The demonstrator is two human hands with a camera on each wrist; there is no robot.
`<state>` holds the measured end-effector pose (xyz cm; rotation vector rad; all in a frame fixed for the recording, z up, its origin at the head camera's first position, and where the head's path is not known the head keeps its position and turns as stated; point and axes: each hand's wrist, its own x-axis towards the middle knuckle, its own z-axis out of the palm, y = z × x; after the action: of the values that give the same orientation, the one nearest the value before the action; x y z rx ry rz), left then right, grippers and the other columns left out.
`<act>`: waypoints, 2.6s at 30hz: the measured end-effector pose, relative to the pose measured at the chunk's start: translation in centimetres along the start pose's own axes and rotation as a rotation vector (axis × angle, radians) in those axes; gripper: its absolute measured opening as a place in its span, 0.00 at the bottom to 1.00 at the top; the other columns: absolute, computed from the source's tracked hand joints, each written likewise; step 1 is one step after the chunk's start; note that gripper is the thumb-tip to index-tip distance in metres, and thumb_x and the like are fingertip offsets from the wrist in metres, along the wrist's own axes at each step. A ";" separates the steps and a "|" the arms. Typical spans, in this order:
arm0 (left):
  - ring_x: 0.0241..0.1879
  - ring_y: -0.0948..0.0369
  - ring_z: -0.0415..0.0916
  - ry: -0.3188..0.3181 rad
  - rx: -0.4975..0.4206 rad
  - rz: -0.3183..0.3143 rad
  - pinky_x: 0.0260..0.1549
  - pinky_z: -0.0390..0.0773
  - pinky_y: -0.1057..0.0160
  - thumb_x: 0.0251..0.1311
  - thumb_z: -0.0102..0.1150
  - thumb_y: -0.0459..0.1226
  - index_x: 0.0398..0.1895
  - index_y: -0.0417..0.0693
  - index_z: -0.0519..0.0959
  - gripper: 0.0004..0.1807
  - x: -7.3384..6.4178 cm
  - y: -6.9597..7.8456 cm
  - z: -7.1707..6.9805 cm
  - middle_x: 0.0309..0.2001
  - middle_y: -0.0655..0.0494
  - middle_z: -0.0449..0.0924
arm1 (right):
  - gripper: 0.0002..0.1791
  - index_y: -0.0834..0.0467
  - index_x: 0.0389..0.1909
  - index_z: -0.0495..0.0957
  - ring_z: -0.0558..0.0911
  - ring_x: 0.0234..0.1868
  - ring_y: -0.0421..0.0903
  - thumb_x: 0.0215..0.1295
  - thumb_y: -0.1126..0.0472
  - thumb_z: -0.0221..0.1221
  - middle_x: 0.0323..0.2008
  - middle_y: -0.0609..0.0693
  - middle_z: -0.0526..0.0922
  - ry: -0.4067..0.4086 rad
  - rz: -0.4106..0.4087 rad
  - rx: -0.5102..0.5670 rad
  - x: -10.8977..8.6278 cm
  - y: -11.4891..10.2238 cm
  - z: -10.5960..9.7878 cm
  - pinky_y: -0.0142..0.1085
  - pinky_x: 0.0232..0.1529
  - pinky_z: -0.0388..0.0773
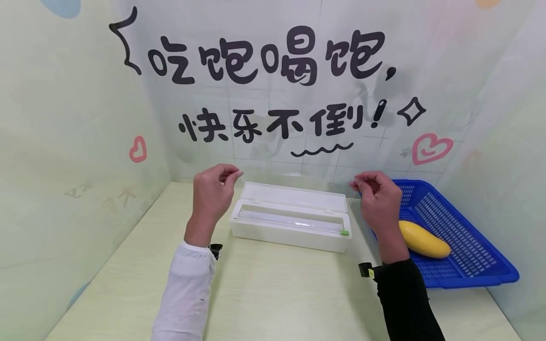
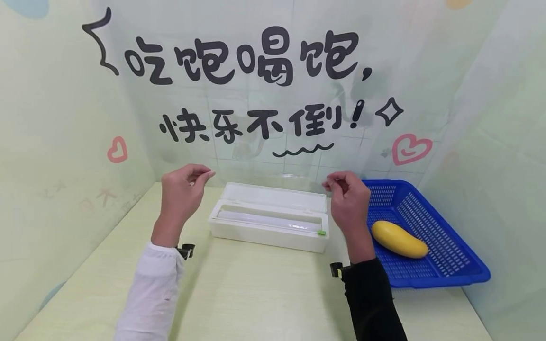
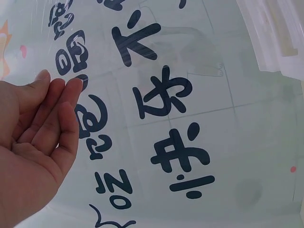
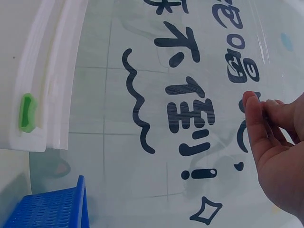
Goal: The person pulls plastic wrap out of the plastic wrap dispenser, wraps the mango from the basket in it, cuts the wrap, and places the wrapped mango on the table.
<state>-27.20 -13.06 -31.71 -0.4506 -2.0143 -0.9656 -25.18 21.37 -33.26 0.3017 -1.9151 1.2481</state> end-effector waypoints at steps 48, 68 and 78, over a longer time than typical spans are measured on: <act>0.32 0.51 0.87 0.114 -0.014 0.127 0.36 0.70 0.83 0.59 0.70 0.32 0.35 0.34 0.87 0.07 3.1 3.5 -3.8 0.34 0.43 0.88 | 0.07 0.70 0.43 0.81 0.86 0.36 0.31 0.69 0.72 0.59 0.36 0.61 0.86 0.075 -0.219 0.063 3.5 -5.2 -1.8 0.22 0.42 0.80; 0.35 0.51 0.88 0.199 -0.005 0.195 0.44 0.75 0.80 0.60 0.70 0.33 0.36 0.34 0.87 0.08 3.5 4.3 -4.5 0.34 0.42 0.89 | 0.08 0.71 0.44 0.82 0.87 0.37 0.34 0.69 0.71 0.59 0.37 0.49 0.87 0.104 -0.280 0.066 4.2 -6.4 -2.6 0.24 0.43 0.80; 0.24 0.57 0.82 0.112 -0.045 0.175 0.33 0.74 0.81 0.58 0.71 0.32 0.34 0.37 0.87 0.05 2.7 5.1 -6.1 0.29 0.45 0.87 | 0.07 0.71 0.42 0.83 0.75 0.28 0.29 0.67 0.70 0.61 0.39 0.61 0.86 0.107 -0.294 -0.120 3.0 -8.2 -3.6 0.19 0.34 0.71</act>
<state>-22.39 -14.58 -24.93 -0.5744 -1.8237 -0.9088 -20.53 21.07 -25.05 0.4278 -1.7716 0.9343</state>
